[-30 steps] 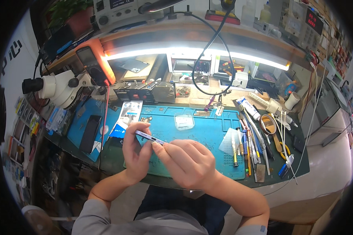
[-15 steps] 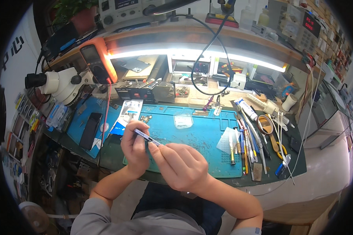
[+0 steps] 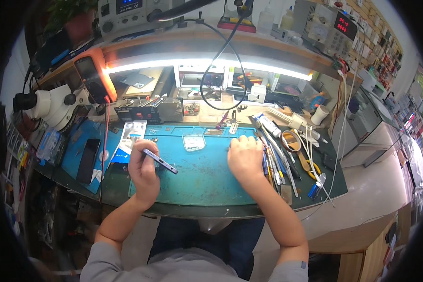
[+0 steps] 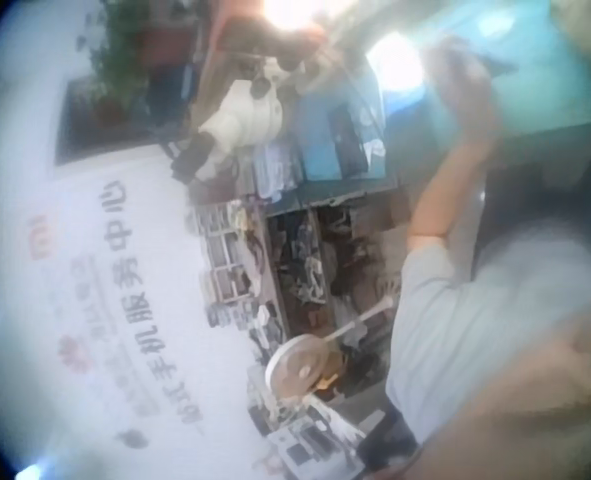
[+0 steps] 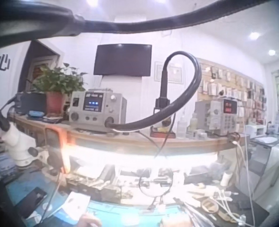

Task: The person disassembles a smartphone, removes the back cover, and detaches internal components including the battery and display assembly. They then retrieve a new screen from a box and prepare to install it.

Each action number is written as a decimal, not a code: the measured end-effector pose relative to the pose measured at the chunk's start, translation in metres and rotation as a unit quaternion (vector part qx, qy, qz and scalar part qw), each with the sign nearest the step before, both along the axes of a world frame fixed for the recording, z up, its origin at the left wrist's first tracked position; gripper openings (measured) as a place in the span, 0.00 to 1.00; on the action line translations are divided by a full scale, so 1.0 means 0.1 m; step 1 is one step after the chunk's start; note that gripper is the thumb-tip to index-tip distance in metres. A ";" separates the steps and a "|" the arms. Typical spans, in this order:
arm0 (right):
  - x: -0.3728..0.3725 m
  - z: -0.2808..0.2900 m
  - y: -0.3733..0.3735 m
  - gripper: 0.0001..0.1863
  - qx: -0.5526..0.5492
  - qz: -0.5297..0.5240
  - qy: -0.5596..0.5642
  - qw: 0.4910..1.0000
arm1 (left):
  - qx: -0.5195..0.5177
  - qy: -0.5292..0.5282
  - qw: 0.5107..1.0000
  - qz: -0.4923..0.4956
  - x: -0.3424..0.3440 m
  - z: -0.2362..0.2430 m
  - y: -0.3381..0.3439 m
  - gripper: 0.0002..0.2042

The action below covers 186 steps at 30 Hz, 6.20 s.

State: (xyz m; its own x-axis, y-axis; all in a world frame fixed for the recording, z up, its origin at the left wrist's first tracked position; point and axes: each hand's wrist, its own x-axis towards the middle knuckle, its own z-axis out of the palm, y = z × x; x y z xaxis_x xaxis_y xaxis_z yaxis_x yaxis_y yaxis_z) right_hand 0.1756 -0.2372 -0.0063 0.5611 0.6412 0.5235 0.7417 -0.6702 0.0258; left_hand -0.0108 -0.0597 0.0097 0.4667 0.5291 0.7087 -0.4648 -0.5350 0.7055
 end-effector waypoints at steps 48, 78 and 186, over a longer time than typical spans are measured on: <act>-0.87 0.12 0.74 0.30 0.420 0.286 0.692 0.513 | 0.149 0.179 0.955 -0.186 0.01 -0.14 -0.29 0.49; -1.00 0.04 0.72 0.32 0.309 0.363 0.685 0.551 | -0.122 0.095 0.985 -0.078 0.04 0.06 0.03 0.30; -0.48 0.40 0.58 0.62 0.393 0.167 0.748 0.509 | 0.377 0.192 0.903 -0.079 -0.26 0.52 0.09 0.31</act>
State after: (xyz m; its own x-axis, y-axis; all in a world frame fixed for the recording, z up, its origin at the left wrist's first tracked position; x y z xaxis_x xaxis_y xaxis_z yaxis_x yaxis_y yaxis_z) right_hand 0.1271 -0.1795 0.0339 0.6367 0.7540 -0.1614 -0.3863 0.1308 -0.9130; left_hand -0.0364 -0.0504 0.0620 0.7820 -0.1306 0.6094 -0.3760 -0.8787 0.2942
